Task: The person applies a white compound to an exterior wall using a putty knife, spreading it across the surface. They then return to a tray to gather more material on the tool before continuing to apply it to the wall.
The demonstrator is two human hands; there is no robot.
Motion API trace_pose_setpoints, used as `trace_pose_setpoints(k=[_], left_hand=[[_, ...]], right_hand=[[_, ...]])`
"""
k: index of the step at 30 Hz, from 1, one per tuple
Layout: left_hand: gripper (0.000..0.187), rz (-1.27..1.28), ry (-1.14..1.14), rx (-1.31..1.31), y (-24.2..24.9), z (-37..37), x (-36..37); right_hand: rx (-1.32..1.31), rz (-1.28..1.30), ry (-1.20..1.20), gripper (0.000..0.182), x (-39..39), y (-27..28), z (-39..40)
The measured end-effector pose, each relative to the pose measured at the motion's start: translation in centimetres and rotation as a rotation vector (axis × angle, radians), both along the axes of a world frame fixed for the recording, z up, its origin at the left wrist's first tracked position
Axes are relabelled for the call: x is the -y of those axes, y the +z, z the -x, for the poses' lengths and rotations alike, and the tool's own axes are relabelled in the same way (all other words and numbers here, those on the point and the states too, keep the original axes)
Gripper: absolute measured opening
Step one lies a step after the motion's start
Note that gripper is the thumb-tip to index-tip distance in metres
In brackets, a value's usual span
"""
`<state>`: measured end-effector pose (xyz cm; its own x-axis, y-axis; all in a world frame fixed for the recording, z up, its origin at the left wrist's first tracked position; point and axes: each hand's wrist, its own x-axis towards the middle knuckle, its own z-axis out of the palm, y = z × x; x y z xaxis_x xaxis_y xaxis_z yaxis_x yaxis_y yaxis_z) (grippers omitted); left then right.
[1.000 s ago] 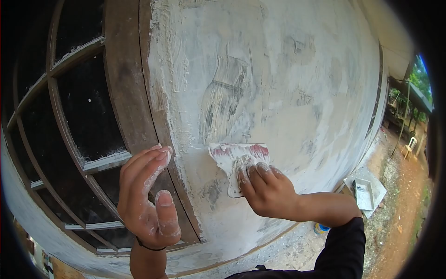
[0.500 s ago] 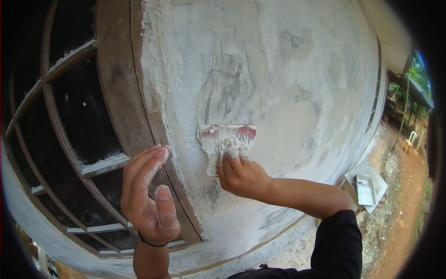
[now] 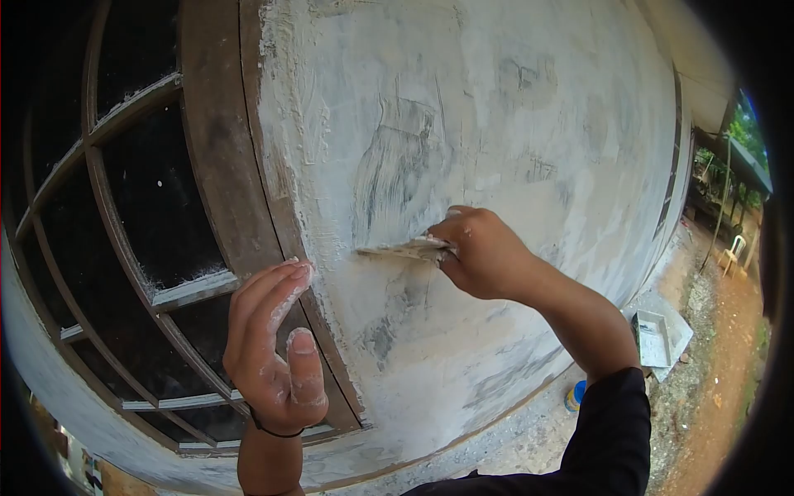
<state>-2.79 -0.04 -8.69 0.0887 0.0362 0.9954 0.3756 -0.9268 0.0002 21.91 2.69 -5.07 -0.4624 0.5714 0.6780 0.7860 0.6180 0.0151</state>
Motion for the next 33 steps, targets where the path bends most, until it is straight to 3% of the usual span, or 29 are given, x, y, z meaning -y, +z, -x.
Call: trace_pose_setpoints(k=[2,4,11,13,21,23,24,27,30,33], left_hand=[[0.038,-0.005,0.048,-0.085,0.0,0.4,0.1],[0.038,-0.014,0.064,-0.081,0.0,0.5,0.2],[0.035,-0.026,0.026,-0.006,0.1,0.2,0.2],[0.036,-0.033,0.065,-0.047,0.1,0.7,0.2],[0.039,-0.051,0.075,-0.066,0.2,1.3,0.3],[0.039,-0.034,0.039,-0.054,0.1,1.0,0.1],[0.039,-0.036,0.033,-0.055,0.0,0.9,-0.1],[0.039,-0.024,0.016,-0.046,-0.3,0.9,-0.5],[0.039,-0.007,0.012,-0.046,-0.4,0.9,-0.8],[0.039,-0.006,-0.020,-0.029,-0.3,0.7,-1.0]], right_hand=[[-0.149,0.168,-0.117,0.037,-0.5,3.3,-0.2],[-0.218,0.145,-0.215,0.041,-0.8,5.6,0.0],[-0.145,-0.038,-0.343,0.042,-0.9,8.6,0.4],[-0.205,-0.178,-0.370,0.042,-0.6,9.1,0.0],[-0.388,-0.261,-0.330,0.034,3.5,9.4,-0.7],[-0.075,-0.792,-0.283,0.020,1.8,7.8,-1.0],[-0.032,-0.828,-0.259,0.009,0.9,6.8,-0.5],[0.146,-0.898,-0.267,0.009,-2.1,2.1,0.9],[0.378,-0.888,-0.321,0.023,-3.6,-3.6,2.6],[0.484,-0.867,-0.253,0.023,-3.8,-7.2,3.7]])
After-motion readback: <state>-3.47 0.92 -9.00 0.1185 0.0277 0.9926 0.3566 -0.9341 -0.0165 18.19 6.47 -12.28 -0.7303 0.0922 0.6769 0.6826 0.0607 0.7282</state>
